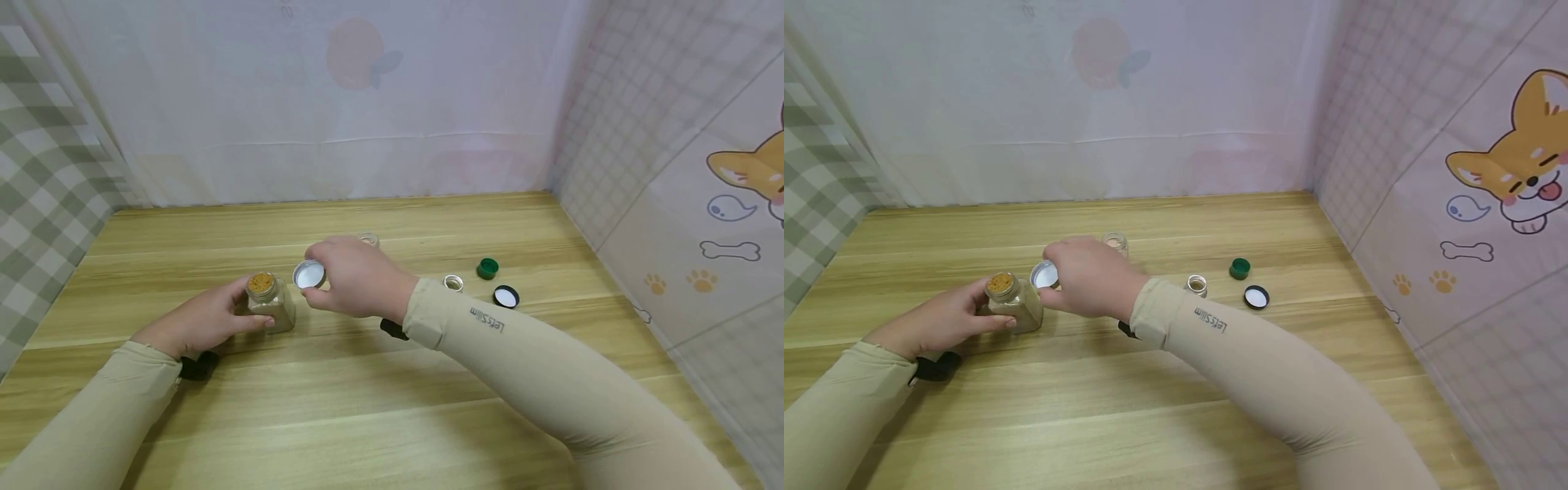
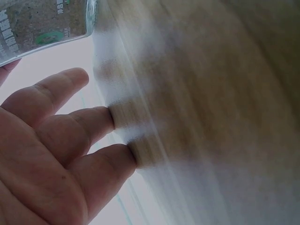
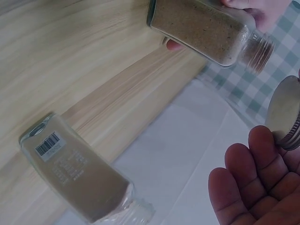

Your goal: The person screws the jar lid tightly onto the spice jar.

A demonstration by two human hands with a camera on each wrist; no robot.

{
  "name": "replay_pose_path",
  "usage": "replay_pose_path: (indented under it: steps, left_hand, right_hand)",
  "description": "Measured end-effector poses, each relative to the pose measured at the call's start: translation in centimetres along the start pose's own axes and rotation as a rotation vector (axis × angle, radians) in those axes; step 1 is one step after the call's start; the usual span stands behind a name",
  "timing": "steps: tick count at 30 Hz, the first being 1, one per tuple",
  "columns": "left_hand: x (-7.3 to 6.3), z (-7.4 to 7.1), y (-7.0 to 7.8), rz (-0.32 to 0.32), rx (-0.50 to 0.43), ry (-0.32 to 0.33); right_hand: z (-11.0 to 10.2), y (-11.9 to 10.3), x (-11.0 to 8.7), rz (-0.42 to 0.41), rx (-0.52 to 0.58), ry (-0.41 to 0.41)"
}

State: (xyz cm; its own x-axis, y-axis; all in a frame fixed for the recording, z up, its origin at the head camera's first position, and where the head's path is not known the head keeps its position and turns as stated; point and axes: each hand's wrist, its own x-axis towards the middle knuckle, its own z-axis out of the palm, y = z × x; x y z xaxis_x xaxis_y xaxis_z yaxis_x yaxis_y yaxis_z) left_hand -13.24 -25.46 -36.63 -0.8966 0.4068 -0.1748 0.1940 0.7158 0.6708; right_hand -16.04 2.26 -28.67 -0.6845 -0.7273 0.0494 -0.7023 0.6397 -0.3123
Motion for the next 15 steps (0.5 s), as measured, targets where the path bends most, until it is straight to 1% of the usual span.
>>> replay_pose_path:
  steps: [4, 15]
  left_hand:
    - [-0.04, 0.0, -0.02, 0.007, 0.006, 0.01]
    - [-0.01, 0.02, -0.17, 0.005, 0.003, 0.006]
  right_hand:
    - [-0.01, -0.35, 0.24, -0.002, -0.001, -0.016]
    - [0.64, -0.63, 0.77, 0.017, -0.03, -0.035]
